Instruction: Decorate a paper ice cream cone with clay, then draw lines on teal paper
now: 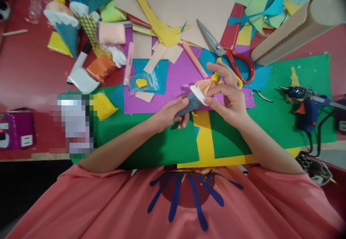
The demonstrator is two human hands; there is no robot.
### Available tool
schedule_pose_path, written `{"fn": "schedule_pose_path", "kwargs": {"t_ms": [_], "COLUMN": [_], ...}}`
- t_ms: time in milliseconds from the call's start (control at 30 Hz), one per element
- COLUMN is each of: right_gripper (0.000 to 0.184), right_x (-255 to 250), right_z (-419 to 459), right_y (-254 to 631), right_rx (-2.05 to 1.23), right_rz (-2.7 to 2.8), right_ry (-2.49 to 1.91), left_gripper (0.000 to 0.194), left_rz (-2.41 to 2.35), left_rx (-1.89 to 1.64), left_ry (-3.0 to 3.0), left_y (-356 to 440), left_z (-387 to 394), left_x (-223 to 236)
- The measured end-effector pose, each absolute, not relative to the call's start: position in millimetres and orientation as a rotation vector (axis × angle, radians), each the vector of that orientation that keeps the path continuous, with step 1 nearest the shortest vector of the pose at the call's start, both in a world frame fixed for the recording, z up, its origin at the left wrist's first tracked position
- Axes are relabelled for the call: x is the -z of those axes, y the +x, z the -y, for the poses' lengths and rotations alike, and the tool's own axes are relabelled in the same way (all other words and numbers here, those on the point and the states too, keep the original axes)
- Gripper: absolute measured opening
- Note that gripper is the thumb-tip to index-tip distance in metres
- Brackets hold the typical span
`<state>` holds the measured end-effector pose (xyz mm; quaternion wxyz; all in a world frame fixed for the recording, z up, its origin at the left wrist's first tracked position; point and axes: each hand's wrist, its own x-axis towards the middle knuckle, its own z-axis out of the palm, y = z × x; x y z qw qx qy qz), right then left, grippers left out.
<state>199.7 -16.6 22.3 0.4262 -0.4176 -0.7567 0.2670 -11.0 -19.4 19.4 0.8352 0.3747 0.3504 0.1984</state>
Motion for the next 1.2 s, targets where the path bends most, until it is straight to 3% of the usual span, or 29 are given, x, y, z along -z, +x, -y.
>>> {"fn": "schedule_pose_path", "kwargs": {"t_ms": [167, 467, 833, 967, 1100, 1200], "right_gripper": [0.012, 0.006, 0.016, 0.017, 0.030, 0.024], "right_x": [-29.3, -29.2, -21.5, -22.2, -24.8, -26.1], "right_z": [19.9, 21.4, 20.4, 20.2, 20.3, 20.6], "right_y": [197.8, 197.5, 198.2, 197.0, 196.7, 197.0], "right_rx": [-0.508, -0.502, -0.668, -0.639, -0.530, -0.538], "right_rz": [1.929, 1.889, 1.893, 1.907, 1.916, 1.938], "right_ry": [-1.038, -1.124, -1.137, -1.151, -1.102, -1.125], "left_gripper": [0.062, 0.056, 0.055, 0.055, 0.056, 0.056], "left_rz": [-0.780, -0.776, -0.759, -0.754, -0.735, -0.711], "left_rx": [-0.440, -0.557, -0.519, -0.516, -0.509, -0.493], "left_ry": [0.838, 0.836, 0.853, 0.831, 0.772, 0.715], "left_y": [-8.8, -8.0, -7.3, -7.3, -6.5, -5.8], "left_z": [22.6, 24.6, 26.0, 26.1, 24.7, 23.8], "left_x": [-19.7, -16.2, -16.2, -17.2, -18.9, -21.7]}}
